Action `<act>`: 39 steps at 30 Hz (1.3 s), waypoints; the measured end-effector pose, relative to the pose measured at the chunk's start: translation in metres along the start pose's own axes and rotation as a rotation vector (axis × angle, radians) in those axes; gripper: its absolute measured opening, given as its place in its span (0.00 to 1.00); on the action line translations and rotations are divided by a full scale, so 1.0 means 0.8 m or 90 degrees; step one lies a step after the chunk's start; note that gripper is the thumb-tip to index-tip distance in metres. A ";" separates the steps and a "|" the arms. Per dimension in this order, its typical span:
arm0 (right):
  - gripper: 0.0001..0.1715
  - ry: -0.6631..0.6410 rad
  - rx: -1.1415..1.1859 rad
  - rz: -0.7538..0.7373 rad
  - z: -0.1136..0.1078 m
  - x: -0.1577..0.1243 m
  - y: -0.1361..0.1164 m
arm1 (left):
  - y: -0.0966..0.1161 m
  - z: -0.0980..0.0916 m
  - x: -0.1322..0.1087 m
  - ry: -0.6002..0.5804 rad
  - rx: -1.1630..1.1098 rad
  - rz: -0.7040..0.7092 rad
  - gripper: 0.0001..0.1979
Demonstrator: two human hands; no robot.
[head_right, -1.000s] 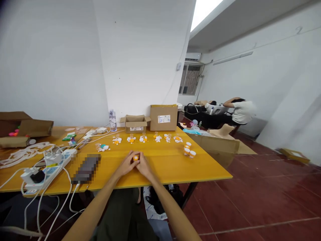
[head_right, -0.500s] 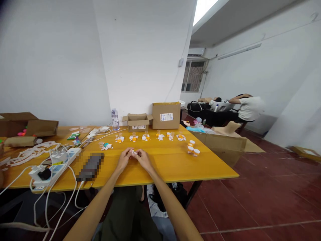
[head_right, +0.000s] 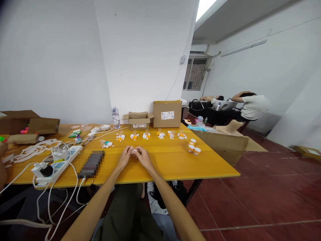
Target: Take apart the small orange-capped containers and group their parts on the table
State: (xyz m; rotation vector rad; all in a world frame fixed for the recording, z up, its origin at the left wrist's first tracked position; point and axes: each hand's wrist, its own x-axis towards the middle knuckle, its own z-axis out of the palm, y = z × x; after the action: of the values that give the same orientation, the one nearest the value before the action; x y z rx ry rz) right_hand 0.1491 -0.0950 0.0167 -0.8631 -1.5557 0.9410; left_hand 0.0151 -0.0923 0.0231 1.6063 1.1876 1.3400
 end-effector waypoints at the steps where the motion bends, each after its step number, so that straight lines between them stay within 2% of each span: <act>1: 0.14 0.008 -0.007 -0.013 0.000 0.000 0.000 | 0.000 0.000 0.000 0.006 -0.002 0.001 0.18; 7: 0.08 0.027 -0.062 -0.063 0.002 -0.004 0.002 | -0.001 0.000 0.000 0.026 0.011 -0.008 0.19; 12: 0.19 0.040 -0.016 -0.006 0.007 -0.004 0.007 | 0.004 -0.002 -0.003 0.042 -0.008 -0.001 0.20; 17: 0.19 -0.006 -0.013 0.042 0.007 -0.001 0.012 | 0.006 -0.002 -0.005 0.051 0.002 0.000 0.22; 20: 0.16 0.002 0.005 0.006 0.005 -0.001 0.010 | 0.005 -0.002 -0.004 0.057 0.012 -0.003 0.22; 23: 0.20 0.018 0.020 -0.019 0.005 -0.002 0.009 | 0.005 -0.002 -0.003 0.060 0.005 0.006 0.22; 27: 0.16 0.019 -0.004 0.021 0.006 -0.001 0.009 | 0.007 -0.002 -0.003 0.054 0.005 0.009 0.22; 30: 0.17 -0.007 -0.017 0.020 0.005 -0.001 0.011 | 0.010 -0.003 -0.004 0.054 0.017 -0.002 0.22; 34: 0.22 0.010 0.007 -0.019 0.006 -0.002 0.011 | 0.014 -0.003 -0.005 0.052 0.008 0.001 0.22; 39: 0.19 -0.008 -0.009 0.029 0.005 -0.001 0.010 | 0.014 -0.003 -0.005 0.051 0.012 0.011 0.22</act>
State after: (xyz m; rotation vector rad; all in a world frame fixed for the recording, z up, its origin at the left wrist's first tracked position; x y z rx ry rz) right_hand 0.1460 -0.0929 0.0083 -0.9073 -1.5620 0.9703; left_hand 0.0151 -0.0998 0.0322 1.5914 1.2401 1.4199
